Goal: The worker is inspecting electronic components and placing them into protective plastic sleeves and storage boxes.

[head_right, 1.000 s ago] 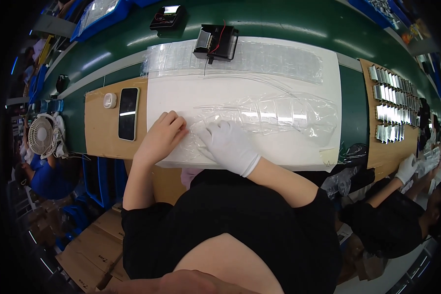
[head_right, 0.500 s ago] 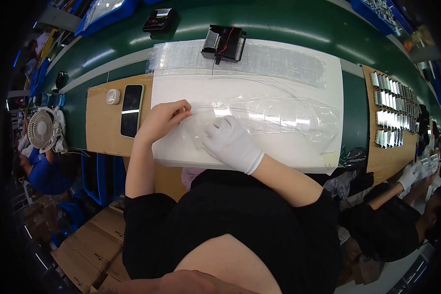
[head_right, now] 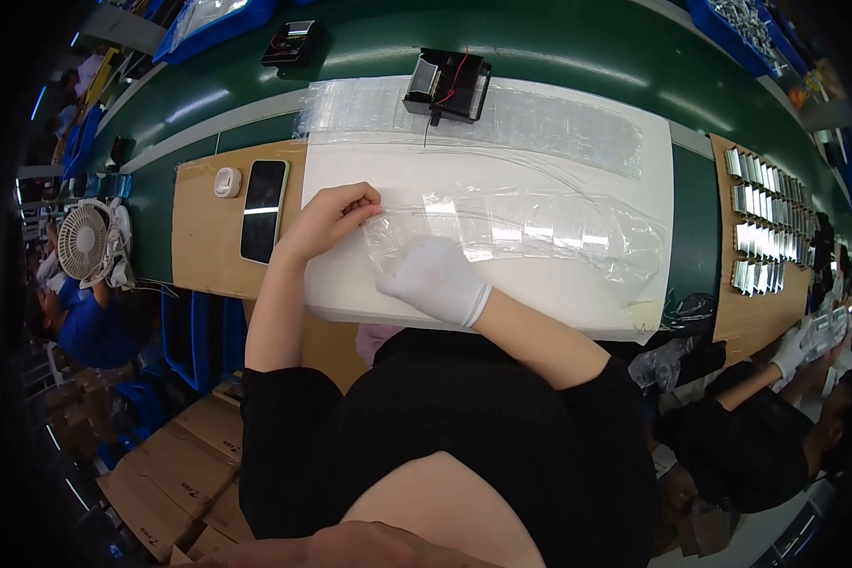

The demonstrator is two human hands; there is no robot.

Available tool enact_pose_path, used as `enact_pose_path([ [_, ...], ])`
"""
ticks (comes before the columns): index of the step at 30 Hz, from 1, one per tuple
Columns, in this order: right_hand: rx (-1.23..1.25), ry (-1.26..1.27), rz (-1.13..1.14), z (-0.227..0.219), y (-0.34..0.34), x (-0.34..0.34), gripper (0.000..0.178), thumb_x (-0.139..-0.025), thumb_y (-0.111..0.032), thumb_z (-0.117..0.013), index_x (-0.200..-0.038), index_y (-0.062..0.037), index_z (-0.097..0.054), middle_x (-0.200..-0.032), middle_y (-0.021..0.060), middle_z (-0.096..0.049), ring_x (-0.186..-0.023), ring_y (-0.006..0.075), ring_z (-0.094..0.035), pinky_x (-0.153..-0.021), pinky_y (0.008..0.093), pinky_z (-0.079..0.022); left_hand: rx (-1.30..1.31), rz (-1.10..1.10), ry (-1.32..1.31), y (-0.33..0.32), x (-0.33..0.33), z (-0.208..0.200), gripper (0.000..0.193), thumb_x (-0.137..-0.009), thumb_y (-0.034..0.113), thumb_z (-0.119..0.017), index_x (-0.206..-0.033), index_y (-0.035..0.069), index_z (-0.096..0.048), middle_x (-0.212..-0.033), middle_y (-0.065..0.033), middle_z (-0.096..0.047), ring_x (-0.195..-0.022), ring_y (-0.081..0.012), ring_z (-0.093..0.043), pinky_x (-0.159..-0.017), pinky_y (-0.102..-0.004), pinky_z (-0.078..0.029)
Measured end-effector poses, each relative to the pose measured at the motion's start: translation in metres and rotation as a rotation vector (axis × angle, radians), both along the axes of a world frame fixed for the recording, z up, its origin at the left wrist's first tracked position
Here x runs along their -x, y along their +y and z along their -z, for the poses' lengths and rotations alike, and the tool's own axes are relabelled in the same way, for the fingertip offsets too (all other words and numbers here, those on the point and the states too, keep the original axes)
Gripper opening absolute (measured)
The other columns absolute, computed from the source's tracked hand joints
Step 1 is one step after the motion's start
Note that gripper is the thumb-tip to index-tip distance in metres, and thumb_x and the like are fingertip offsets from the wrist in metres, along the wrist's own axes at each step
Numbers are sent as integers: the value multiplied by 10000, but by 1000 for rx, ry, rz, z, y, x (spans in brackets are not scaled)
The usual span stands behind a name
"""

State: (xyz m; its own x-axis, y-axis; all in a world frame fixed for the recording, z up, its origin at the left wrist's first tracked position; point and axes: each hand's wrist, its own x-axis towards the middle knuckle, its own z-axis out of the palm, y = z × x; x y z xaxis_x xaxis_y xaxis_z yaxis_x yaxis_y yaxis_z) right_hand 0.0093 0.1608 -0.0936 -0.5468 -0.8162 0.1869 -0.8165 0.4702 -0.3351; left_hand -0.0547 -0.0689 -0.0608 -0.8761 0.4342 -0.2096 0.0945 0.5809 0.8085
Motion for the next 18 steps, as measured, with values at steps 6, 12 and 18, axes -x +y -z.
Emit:
enact_pose_path([
  [6, 175, 230, -145, -12, 0, -13, 104, -940, -200, -599, -970, -111, -644, -905, 67, -662, -727, 256, -638, -667, 361, -510, 28, 26, -3, 5, 19, -5, 56, -944, 57, -685, -991, 27, -694, -825, -42, -676, -716, -142, -547, -683, -263, -437],
  [12, 49, -159, -120, -42, 9, -24, 164, -933, -147, -581, -1066, -122, -673, -959, 90, -687, -800, 284, -672, -731, 382, -538, 83, 68, -81, 13, 32, -11, 60, -955, 61, -679, -996, 19, -696, -822, -48, -674, -724, -136, -551, -687, -259, -450],
  [18, 93, -436, 34, -92, 20, 3, 237, -942, -111, -545, -1168, -82, -610, -990, 147, -683, -842, 309, -682, -821, 424, -546, -114, -76, -213, 5, 23, -9, 150, -973, 132, -689, -1094, 46, -671, -877, -64, -664, -733, -155, -573, -673, -267, -456],
])
